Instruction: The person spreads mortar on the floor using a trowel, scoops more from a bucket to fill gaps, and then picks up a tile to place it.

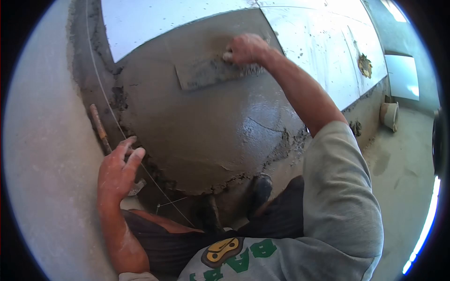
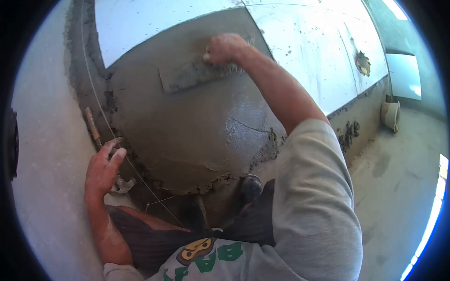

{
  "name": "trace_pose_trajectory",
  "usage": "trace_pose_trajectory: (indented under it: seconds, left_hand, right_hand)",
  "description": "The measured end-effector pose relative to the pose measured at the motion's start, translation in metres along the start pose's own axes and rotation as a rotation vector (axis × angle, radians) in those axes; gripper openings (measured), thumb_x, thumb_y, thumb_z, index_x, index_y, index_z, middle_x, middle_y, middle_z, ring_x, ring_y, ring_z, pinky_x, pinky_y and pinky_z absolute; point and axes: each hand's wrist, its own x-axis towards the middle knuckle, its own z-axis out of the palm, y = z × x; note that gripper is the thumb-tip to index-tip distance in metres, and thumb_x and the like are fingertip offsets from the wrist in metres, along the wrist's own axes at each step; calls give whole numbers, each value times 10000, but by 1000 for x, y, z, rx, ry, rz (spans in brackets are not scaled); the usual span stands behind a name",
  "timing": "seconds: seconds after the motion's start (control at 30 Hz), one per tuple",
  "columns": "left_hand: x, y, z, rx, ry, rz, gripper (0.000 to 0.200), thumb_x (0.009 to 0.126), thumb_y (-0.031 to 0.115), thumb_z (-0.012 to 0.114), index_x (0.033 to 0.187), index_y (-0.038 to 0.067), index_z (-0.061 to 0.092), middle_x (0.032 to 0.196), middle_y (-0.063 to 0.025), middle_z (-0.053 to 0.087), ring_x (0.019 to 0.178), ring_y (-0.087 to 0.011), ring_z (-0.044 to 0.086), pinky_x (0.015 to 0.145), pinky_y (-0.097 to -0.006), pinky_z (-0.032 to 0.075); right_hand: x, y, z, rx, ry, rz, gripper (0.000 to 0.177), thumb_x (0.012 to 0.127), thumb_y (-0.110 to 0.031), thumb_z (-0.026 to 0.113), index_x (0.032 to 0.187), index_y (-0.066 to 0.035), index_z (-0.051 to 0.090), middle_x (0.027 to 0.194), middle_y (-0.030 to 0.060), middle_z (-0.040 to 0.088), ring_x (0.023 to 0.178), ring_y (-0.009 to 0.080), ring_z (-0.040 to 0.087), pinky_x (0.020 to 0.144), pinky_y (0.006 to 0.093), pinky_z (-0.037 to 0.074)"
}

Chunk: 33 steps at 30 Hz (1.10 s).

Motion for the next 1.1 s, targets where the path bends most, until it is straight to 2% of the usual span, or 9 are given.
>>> trace_pose_trajectory:
  seconds: [0.17,0.33,0.6,0.73,0.8,0.87,0.97,1.07,1.1]
  left_hand:
    - [1,2,4,45,-4,32,542,894,453,565,1253,48,559,1036,-215,648,983,-361,610,854,-420,454]
    - [1,10,12,42,-62,-16,547,896,457,561,1250,41,560,1019,-209,649,969,-358,611,853,-424,453]
    - [-8,20,25,131,-38,156,518,896,413,562,1229,16,566,981,-212,657,943,-371,613,844,-426,456]
    - [-9,24,24,116,-41,188,501,895,393,565,1221,13,569,964,-207,659,932,-369,617,837,-425,460]
    - [-14,28,20,82,-58,214,492,895,388,568,1213,13,571,968,-196,659,926,-359,620,833,-421,463]
    - [-16,29,17,62,-77,193,490,895,387,570,1213,14,570,973,-193,659,925,-355,622,831,-419,464]
    - [-18,27,16,23,-57,193,488,895,390,574,1208,16,572,982,-190,657,924,-349,623,827,-414,465]
    - [-17,19,20,-27,12,218,489,895,397,579,1200,15,577,986,-190,657,926,-351,622,824,-410,465]
    - [-18,14,19,-47,49,241,490,895,401,581,1196,14,579,988,-192,657,927,-353,622,822,-409,464]
  right_hand:
    - [-107,-8,41,-22,-289,95,449,898,-444,426,845,-98,707,850,120,691,825,269,672,778,411,539]
    - [-202,-19,84,122,-389,204,432,898,-446,446,856,-107,710,829,152,688,808,287,676,764,417,533]
    - [-273,-35,144,246,-198,225,373,880,-413,484,860,-109,701,790,162,682,791,327,674,735,442,518]
    - [-300,-26,145,235,-212,230,389,876,-446,506,862,-105,693,761,167,669,748,339,664,701,450,512]
    - [-307,-15,127,245,-182,352,405,870,-482,532,885,-108,687,754,164,666,732,341,660,702,452,511]
    - [-301,9,126,385,85,422,436,860,-509,563,910,-91,677,759,164,667,719,338,662,729,447,508]
    - [-255,24,88,454,-93,595,470,835,-505,607,958,-56,669,797,189,671,776,345,667,763,436,505]
    - [-227,32,103,363,-50,571,507,812,-480,645,991,-5,660,856,223,674,843,356,665,772,418,509]
    - [-223,30,121,484,49,562,512,804,-459,659,1018,7,656,901,227,673,879,356,659,788,414,507]
